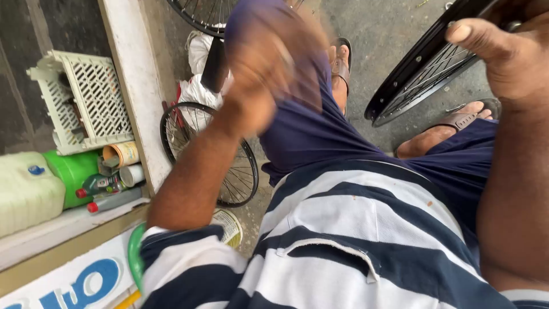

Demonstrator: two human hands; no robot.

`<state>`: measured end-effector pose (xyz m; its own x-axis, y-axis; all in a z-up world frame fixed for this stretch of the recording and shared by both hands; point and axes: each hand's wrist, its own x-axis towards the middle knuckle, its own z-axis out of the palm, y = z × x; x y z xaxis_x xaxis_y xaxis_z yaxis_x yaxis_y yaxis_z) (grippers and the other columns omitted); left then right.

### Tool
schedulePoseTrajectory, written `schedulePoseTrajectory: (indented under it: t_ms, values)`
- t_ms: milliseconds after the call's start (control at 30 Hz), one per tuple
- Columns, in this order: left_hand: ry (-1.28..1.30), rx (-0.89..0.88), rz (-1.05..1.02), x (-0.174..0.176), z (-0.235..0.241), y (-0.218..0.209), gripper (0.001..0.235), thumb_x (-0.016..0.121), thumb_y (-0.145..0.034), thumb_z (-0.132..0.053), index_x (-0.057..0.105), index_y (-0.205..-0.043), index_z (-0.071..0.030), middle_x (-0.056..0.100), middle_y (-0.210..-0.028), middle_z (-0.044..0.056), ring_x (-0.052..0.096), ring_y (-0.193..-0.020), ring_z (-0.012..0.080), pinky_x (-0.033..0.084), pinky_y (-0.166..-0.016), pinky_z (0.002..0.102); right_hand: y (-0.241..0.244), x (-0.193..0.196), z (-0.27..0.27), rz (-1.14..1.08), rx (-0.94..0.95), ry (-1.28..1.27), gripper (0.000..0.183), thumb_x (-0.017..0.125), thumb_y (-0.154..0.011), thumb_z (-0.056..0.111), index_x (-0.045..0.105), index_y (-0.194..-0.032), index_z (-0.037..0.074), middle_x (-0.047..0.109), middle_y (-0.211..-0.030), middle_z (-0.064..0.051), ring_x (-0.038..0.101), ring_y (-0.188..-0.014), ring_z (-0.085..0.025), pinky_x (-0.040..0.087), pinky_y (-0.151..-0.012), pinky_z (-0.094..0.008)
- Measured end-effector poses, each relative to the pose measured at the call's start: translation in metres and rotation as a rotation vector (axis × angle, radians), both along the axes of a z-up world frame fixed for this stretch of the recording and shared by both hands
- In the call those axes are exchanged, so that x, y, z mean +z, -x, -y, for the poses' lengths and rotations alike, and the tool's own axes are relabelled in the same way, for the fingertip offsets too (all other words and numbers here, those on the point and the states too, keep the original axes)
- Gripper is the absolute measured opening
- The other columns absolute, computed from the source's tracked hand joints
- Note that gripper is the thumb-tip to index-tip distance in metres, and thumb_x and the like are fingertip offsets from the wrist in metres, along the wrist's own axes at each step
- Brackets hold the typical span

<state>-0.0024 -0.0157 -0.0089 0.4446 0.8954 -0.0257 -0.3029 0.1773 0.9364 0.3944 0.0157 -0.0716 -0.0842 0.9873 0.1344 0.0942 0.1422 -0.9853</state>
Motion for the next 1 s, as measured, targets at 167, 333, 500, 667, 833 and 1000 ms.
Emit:
schedulePoseTrajectory:
  t_ms: [167,333,500,667,833,1000]
  values:
    - [0.721,-0.457,-0.208,-0.019,0.059,-0.028,0.060,0.033,-0.104,-0.052,0.056,-0.137,-0.008,0.070,-0.121,0.012,0.070,-0.106,0.0255,0.059,-0.093,0.043,-0.006,-0.018,-0.004,-0.128,0.019,0.047,0.027,0.083,-0.104,0.021,0.073,-0.116,-0.001,0.073,-0.108,-0.007,0.071,-0.094,-0.016,0.060,-0.093,-0.026]
    - [-0.096,0.413,0.015,-0.041,-0.036,-0.016,0.036,0.047,-0.115,-0.035,0.055,-0.136,-0.008,0.067,-0.120,0.009,0.065,-0.108,0.0195,0.053,-0.094,0.036,-0.005,-0.020,0.002,-0.221,-0.021,0.223,0.024,0.080,-0.099,0.026,0.077,-0.110,0.006,0.074,-0.100,-0.004,0.070,-0.085,-0.014,0.059,-0.084,-0.026]
    - [0.234,-0.096,0.451,-0.044,0.040,-0.047,0.043,0.051,-0.116,-0.042,0.055,-0.140,-0.007,0.067,-0.122,0.010,0.064,-0.111,0.0194,0.051,-0.094,0.033,-0.004,-0.006,-0.001,-0.196,-0.019,0.186,0.025,0.082,-0.104,0.025,0.074,-0.111,0.003,0.073,-0.102,-0.005,0.069,-0.087,-0.014,0.058,-0.087,-0.025]
    - [0.619,0.098,0.618,-0.042,0.044,-0.098,0.063,0.037,-0.106,-0.058,0.054,-0.143,-0.009,0.070,-0.130,0.007,0.066,-0.111,0.0248,0.053,-0.096,0.040,-0.003,0.025,0.000,0.001,-0.026,-0.140,0.041,0.085,-0.102,0.026,0.065,-0.121,-0.006,0.068,-0.103,-0.009,0.066,-0.088,-0.016,0.053,-0.078,-0.026]
    - [-0.138,0.174,0.204,0.003,-0.088,-0.078,0.034,0.053,-0.122,-0.040,0.056,-0.131,-0.007,0.066,-0.117,0.011,0.061,-0.108,0.0211,0.049,-0.094,0.037,0.008,0.036,-0.008,-0.193,0.055,0.001,0.047,0.074,-0.101,0.044,0.066,-0.116,0.001,0.058,-0.085,-0.001,0.048,-0.066,-0.008,0.037,-0.061,-0.025]
    - [-0.533,-0.047,-0.330,0.044,-0.153,-0.126,0.055,0.066,-0.113,-0.039,0.044,-0.153,-0.008,0.060,-0.142,0.011,0.059,-0.130,0.0257,0.052,-0.110,0.041,0.032,0.034,-0.009,-0.143,0.167,0.117,0.079,0.035,-0.106,0.070,0.073,-0.098,0.002,0.053,-0.065,-0.002,0.047,-0.061,-0.012,0.038,-0.058,-0.026]
